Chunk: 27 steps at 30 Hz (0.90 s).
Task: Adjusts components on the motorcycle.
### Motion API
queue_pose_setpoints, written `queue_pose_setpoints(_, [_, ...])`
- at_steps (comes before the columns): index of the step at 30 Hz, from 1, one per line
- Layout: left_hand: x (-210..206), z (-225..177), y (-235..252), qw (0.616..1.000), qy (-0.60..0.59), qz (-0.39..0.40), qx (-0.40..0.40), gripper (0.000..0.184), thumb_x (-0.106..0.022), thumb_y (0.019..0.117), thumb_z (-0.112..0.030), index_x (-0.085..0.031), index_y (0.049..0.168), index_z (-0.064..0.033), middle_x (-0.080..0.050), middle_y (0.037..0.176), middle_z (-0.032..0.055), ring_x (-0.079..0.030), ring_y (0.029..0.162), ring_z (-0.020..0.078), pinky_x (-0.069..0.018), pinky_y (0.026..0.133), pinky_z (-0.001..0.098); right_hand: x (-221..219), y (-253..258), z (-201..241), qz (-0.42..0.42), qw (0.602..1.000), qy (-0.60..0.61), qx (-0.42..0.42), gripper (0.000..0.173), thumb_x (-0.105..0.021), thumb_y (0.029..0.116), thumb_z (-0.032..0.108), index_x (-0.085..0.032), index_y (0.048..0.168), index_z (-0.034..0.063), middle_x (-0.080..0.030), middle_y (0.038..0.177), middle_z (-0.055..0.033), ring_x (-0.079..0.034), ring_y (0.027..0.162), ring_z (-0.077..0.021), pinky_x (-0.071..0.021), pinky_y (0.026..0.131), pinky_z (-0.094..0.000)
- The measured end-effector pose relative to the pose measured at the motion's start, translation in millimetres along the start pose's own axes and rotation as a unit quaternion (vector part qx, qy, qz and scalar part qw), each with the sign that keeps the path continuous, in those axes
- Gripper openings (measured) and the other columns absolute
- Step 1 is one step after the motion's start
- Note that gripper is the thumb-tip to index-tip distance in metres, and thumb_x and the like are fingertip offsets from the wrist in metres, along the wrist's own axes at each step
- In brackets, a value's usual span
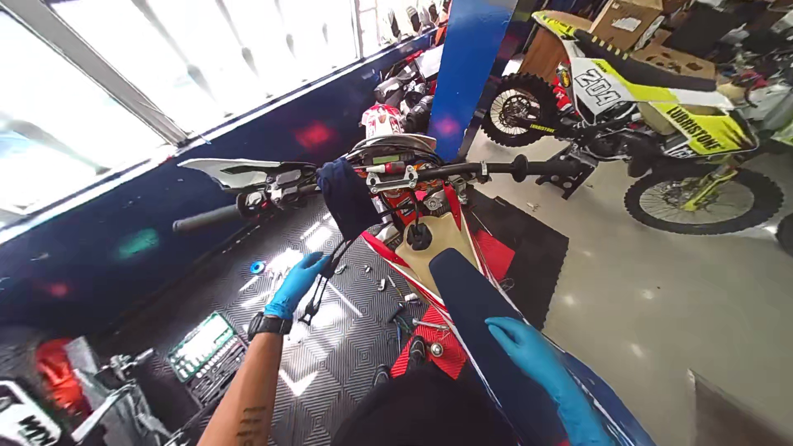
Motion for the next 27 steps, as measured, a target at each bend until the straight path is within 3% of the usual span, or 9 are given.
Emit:
queue_pose_setpoints(2, [-2,3,2,0.999,-0.022,0.025,0.008,0.045,-0.056,0.1049,-0.038,-0.063,0.133,-0.0038,-0.065,0.132,0.0154,-0.06,0.124,0.0237,-0.0451,0.109,0.0477,7,12,-1,0.007,1.0,0.008,0.015,0.036,-0.054,0.1042,0.038,-0.075,0.123,0.0151,-0.074,0.12,-0.0045,-0.068,0.114,-0.0158,-0.0536,0.103,-0.0426])
queue_pose_setpoints(5, [-4,-14,-10,1.0,-0.005,0.03,0.005,0.033,-0.055,0.1052,-0.027,-0.067,0.121,-0.001,-0.069,0.109,0.0099,-0.064,0.098,0.0133,-0.0515,0.094,0.0374,13,30,-2,0.003,0.998,0.022,0.052,0.035,-0.054,0.104,0.036,-0.075,0.122,0.0147,-0.074,0.116,-0.0057,-0.07,0.109,-0.0173,-0.055,0.1,-0.0438])
queue_pose_setpoints(8, [-11,-33,-24,0.998,0.007,0.055,0.023,0.027,-0.056,0.1052,-0.021,-0.068,0.118,-0.0004,-0.069,0.101,0.0068,-0.063,0.088,0.0086,-0.0528,0.087,0.0313,15,47,-4,0.013,0.997,0.029,0.071,0.037,-0.053,0.1043,0.037,-0.075,0.123,0.0145,-0.074,0.119,-0.0062,-0.069,0.113,-0.0197,-0.0535,0.102,-0.0469])
queue_pose_setpoints(11, [-19,-30,-29,0.996,-0.016,0.091,0.023,0.023,-0.06,0.1024,-0.022,-0.073,0.105,-0.0029,-0.072,0.089,0.0034,-0.067,0.08,0.0094,-0.0569,0.08,0.0315,16,67,-3,0.036,0.995,0.045,0.078,0.037,-0.053,0.1047,0.038,-0.074,0.125,0.015,-0.073,0.122,-0.006,-0.068,0.116,-0.0198,-0.0525,0.103,-0.0479])
queue_pose_setpoints(17, [-25,-51,-66,0.989,-0.059,0.135,0.022,0.028,-0.057,0.104,-0.025,-0.074,0.101,-0.0028,-0.073,0.087,0.0025,-0.069,0.081,0.0102,-0.0577,0.083,0.0317,18,107,14,0.056,0.987,0.066,0.136,0.038,-0.052,0.1044,0.038,-0.074,0.125,0.0142,-0.073,0.12,-0.0067,-0.069,0.112,-0.0196,-0.0542,0.099,-0.0476])
queue_pose_setpoints(27, [-42,-131,-106,0.981,-0.124,0.152,0.001,0.035,-0.047,0.1081,-0.026,-0.072,0.097,-0.0043,-0.073,0.087,0.0032,-0.069,0.082,0.0109,-0.0577,0.082,0.0313,33,144,61,0.06,0.967,0.11,0.222,0.035,-0.052,0.1056,0.035,-0.075,0.122,0.0141,-0.073,0.121,-0.0047,-0.068,0.113,-0.0131,-0.0527,0.102,-0.038])
Point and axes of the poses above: each hand's wrist, its own y-axis towards the middle knuckle, its own x-axis out of the back of the hand, z = x × y, the point moved 2 cm from there along y, towards the middle knuckle
